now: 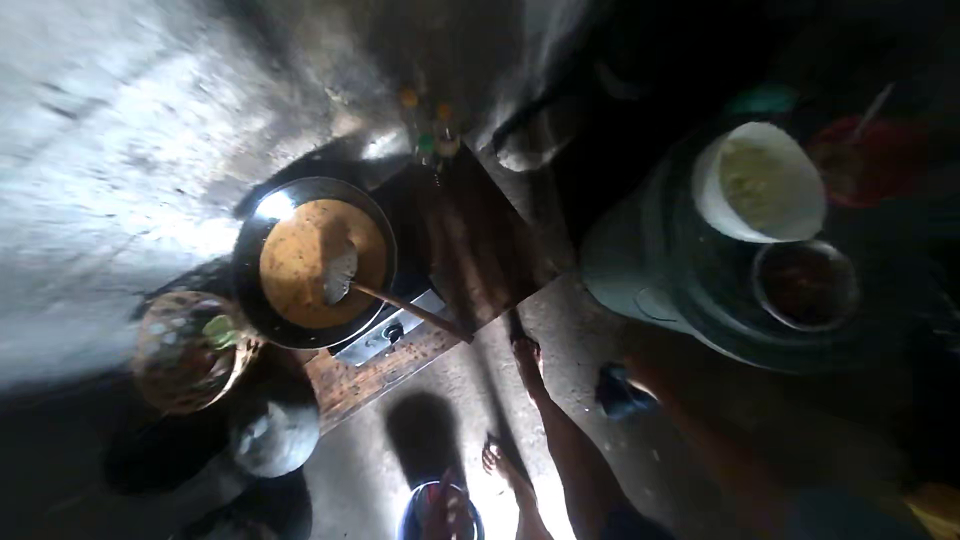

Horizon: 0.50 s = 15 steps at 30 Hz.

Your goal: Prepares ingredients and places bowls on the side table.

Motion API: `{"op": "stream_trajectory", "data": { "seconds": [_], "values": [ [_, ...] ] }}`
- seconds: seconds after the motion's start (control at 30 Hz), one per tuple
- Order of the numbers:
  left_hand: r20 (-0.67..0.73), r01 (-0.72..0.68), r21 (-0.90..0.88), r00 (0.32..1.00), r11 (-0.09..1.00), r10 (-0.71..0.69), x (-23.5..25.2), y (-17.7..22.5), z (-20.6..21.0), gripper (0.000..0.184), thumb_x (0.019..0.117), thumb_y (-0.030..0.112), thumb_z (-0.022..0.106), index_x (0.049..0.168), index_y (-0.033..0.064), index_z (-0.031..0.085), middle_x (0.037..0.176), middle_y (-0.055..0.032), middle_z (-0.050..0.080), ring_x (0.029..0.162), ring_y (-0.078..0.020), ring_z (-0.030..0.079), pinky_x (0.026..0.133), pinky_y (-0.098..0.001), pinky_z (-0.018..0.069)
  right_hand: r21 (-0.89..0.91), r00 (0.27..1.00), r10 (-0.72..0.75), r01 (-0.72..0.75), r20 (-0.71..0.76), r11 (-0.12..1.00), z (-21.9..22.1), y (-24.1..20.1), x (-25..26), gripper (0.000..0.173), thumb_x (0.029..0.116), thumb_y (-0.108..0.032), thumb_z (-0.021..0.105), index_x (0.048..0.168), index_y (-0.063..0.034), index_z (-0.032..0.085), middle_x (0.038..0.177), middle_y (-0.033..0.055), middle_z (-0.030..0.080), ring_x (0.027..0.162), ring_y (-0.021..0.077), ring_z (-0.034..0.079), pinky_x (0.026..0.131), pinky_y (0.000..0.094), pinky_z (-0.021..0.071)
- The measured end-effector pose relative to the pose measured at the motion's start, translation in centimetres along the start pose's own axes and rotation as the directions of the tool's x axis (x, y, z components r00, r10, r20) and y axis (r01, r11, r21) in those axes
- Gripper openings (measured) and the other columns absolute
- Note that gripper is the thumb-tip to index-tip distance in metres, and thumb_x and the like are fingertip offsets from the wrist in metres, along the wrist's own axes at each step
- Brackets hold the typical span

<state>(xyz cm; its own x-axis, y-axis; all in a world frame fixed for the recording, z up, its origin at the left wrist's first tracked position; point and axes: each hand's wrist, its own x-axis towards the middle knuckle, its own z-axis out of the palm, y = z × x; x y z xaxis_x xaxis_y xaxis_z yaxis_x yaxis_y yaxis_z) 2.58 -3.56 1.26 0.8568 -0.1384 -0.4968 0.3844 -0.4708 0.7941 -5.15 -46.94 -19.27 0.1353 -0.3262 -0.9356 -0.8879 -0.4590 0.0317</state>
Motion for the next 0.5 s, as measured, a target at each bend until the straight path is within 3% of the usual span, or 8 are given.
{"op": "stream_trajectory", "data": {
  "seconds": [0.07,0.17,0.23,0.3,0.37,0.43,0.47,0.5],
  "values": [
    [0.011,-0.040,-0.023,0.999,0.999,0.040,2.3,5.2,2.7,0.039,0.0997,0.004,0.054,0.136,-0.0105,0.056,0.104,-0.0162,0.070,0.083,-0.0104,0.066,0.075,-0.0262,0.0567,0.010,1.000,0.009,-0.009,0.027,1.000,1.4,3.4,-3.6,0.044,0.1077,-0.020,0.052,0.141,0.0085,0.055,0.147,0.0319,0.052,0.142,0.0440,0.046,0.119,0.0582,0.0339],
    [0.007,-0.174,-0.035,0.985,0.984,0.175,5.5,9.4,7.2,0.038,0.0981,0.006,0.055,0.133,-0.0080,0.060,0.102,-0.0165,0.071,0.083,-0.0144,0.069,0.073,-0.0286,0.0582,0.097,0.999,0.012,-0.015,0.033,0.995,2.2,7.2,-7.5,0.036,0.1056,-0.018,0.055,0.135,0.0016,0.064,0.140,0.0277,0.060,0.135,0.0413,0.054,0.114,0.0583,0.0400],
    [0.043,-0.241,-0.043,0.969,0.969,0.243,8.3,12.1,10.0,0.038,0.0990,0.006,0.055,0.134,-0.0078,0.059,0.106,-0.0188,0.069,0.088,-0.0181,0.069,0.077,-0.0321,0.0591,0.178,1.000,0.002,-0.001,-0.006,0.984,2.7,9.2,-8.0,0.034,0.1026,-0.016,0.058,0.133,-0.0036,0.067,0.136,0.0251,0.064,0.130,0.0396,0.059,0.111,0.0587,0.0442],
    [0.077,-0.256,-0.012,0.963,0.967,0.256,11.8,15.5,12.8,0.039,0.0999,0.005,0.056,0.137,-0.0087,0.057,0.119,-0.0249,0.067,0.102,-0.0254,0.069,0.088,-0.0374,0.0574,0.257,0.996,-0.036,0.057,-0.087,0.965,1.9,9.2,-9.9,0.038,0.0988,-0.006,0.059,0.136,-0.0064,0.066,0.136,0.0250,0.064,0.129,0.0406,0.060,0.109,0.0595,0.0459],
    [0.045,-0.196,0.039,0.980,0.980,0.194,16.9,18.4,16.1,0.041,0.1015,0.007,0.056,0.139,-0.0101,0.055,0.130,-0.0292,0.062,0.114,-0.0317,0.066,0.098,-0.0407,0.0538,0.280,0.978,-0.114,0.161,-0.176,0.946,0.0,8.0,-11.7,0.045,0.0963,0.001,0.060,0.141,-0.0036,0.061,0.142,0.0280,0.058,0.133,0.0437,0.055,0.112,0.0603,0.0430],
    [-0.055,-0.053,0.099,0.997,0.994,0.059,23.5,20.0,19.6,0.041,0.1042,0.013,0.056,0.140,-0.0074,0.054,0.136,-0.0284,0.060,0.123,-0.0344,0.062,0.107,-0.0430,0.0490,0.238,0.947,-0.203,0.263,-0.250,0.935,-2.2,6.1,-12.4,0.048,0.0989,-0.005,0.057,0.147,-0.0041,0.056,0.147,0.0265,0.054,0.137,0.0416,0.053,0.114,0.0571,0.0422],
    [-0.124,0.013,0.137,0.992,0.991,0.004,27.0,20.1,21.1,0.041,0.1044,0.016,0.056,0.140,-0.0060,0.056,0.137,-0.0281,0.059,0.127,-0.0357,0.059,0.110,-0.0451,0.0465,0.191,0.901,-0.285,0.358,-0.327,0.914,-2.6,5.3,-12.0,0.047,0.0999,-0.007,0.054,0.146,-0.0035,0.056,0.146,0.0260,0.056,0.135,0.0395,0.054,0.113,0.0534,0.0442],
    [-0.183,0.073,0.178,0.982,0.981,-0.040,30.5,19.9,22.5,0.041,0.1046,0.017,0.056,0.139,-0.0056,0.057,0.137,-0.0288,0.059,0.130,-0.0378,0.057,0.111,-0.0476,0.0442,0.105,0.782,-0.396,0.500,-0.481,0.860,-2.1,5.3,-10.0,0.044,0.0983,-0.011,0.053,0.141,-0.0024,0.060,0.137,0.0255,0.062,0.127,0.0375,0.061,0.107,0.0492,0.0504]
  ]
}}
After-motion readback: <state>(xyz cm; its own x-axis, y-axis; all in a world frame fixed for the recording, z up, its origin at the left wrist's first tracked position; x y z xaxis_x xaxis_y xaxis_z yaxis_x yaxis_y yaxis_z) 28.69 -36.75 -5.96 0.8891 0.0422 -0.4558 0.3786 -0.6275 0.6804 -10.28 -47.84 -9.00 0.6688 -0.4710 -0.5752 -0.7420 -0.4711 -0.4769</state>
